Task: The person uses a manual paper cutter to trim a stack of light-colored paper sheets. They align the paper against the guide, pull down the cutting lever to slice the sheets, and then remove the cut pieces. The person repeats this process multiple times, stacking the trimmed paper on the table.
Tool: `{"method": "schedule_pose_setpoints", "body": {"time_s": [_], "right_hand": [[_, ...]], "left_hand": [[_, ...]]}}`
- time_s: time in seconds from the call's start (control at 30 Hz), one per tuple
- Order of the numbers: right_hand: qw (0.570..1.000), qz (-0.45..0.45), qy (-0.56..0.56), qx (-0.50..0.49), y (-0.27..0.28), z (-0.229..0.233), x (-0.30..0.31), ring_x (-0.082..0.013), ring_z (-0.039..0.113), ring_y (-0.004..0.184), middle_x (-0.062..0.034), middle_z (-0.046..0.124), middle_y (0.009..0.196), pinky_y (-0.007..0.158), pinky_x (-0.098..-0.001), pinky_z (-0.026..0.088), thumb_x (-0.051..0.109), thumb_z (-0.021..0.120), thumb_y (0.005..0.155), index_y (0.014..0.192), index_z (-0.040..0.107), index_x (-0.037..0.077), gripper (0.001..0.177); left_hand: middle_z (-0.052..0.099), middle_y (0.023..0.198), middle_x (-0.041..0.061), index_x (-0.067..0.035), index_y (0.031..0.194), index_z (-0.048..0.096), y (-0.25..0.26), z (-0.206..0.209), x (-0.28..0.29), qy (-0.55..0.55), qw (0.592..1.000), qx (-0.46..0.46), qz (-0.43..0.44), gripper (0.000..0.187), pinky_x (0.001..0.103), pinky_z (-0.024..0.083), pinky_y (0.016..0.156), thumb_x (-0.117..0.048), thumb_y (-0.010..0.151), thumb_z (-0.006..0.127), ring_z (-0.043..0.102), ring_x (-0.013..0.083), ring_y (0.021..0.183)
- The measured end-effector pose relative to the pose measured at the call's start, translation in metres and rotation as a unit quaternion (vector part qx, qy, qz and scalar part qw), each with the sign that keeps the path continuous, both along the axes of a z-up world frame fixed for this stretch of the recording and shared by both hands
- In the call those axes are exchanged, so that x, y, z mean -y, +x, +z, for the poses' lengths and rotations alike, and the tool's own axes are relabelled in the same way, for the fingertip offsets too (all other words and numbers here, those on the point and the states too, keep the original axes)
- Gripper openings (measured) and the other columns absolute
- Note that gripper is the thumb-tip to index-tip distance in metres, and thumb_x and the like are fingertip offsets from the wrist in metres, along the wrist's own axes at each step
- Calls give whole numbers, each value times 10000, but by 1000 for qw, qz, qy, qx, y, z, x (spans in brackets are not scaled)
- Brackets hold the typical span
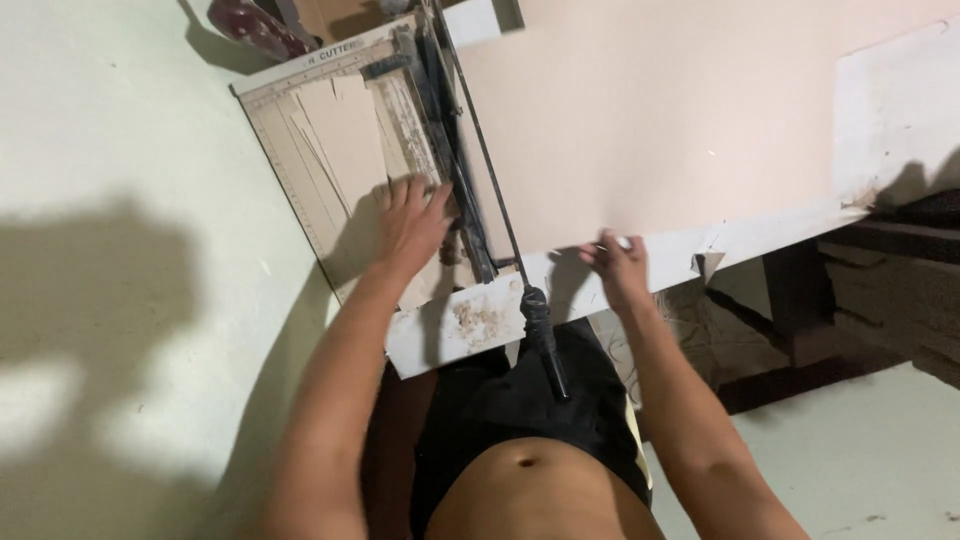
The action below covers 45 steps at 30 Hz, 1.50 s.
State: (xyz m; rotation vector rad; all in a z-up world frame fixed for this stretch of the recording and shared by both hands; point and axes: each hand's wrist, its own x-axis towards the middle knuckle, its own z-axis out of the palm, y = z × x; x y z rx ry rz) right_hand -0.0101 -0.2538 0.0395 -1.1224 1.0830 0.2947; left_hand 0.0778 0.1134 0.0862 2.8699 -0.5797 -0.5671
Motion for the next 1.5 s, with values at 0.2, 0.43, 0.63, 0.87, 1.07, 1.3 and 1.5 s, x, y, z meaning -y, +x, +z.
{"method": "schedule_pose_setpoints", "body": {"time_s": [0.2, 0.43, 0.63, 0.87, 1.07, 1.3, 1.5], "right_hand": [[996, 61, -46, 35, 21, -4, -19, -215, 756, 830, -43, 610, 915, 821, -368, 697, 187, 606, 1056, 1253, 513, 106, 233], [936, 319, -127, -72, 24, 17, -16, -224, 725, 598, -99, 695, 746, 598, -372, 650, 377, 598, 1052, 1053, 639, 96, 284], [742, 625, -240, -34, 24, 237, -115, -414, 767, 796, -200, 763, 795, 833, -514, 555, 544, 512, 984, 1528, 336, 182, 677], [658, 674, -335, -25, -60, 74, -109, -520, 731, 854, -305, 725, 863, 779, -596, 576, 195, 462, 1003, 1638, 156, 134, 708], [724, 644, -244, -33, -38, 148, -105, -537, 722, 864, -309, 732, 861, 764, -582, 554, 398, 608, 918, 1614, 161, 187, 853], [809, 576, -111, -36, 0, 171, -65, -424, 753, 758, -205, 757, 746, 736, -480, 550, 698, 428, 929, 1545, 456, 268, 752], [989, 127, 3, -77, 33, 29, -11, -329, 740, 868, -146, 635, 1144, 719, -416, 657, 666, 563, 1010, 1560, 156, 170, 846]], "left_hand": [[143, 1626, 326, -164, 1646, 174, 25, 31, 79, -37, 966, -158, 202, 967, 700, 156, 1183, -400, 926, 775, 117, 531, 1510], [-91, 1614, 387, -45, 1632, 26, 28, 17, 96, 84, 953, -223, 185, 1185, 756, 72, 1168, -315, 834, 861, -32, 550, 1517], [-107, 1610, 390, -57, 1636, -20, 31, 16, 94, 87, 954, -223, 183, 1230, 769, 104, 1149, -299, 816, 864, -40, 556, 1514], [-86, 1614, 390, -76, 1643, 18, 27, 2, 97, 48, 955, -217, 198, 1249, 766, 83, 1161, -229, 766, 895, -39, 550, 1516], [-40, 1655, 347, -76, 1645, 136, 22, 25, 92, 43, 974, -138, 175, 1217, 773, -75, 1144, -305, 747, 924, -71, 512, 1530], [752, 1095, 146, -62, 1017, 766, 8, -3, 97, 69, 985, -75, -141, 347, 467, 344, 1074, -232, 1002, 464, 622, 278, 1087], [717, 638, -28, -286, 640, 707, -49, -24, 36, -90, 962, 103, -238, 173, 336, 521, 622, -177, 774, 729, 665, 165, 622]]}}
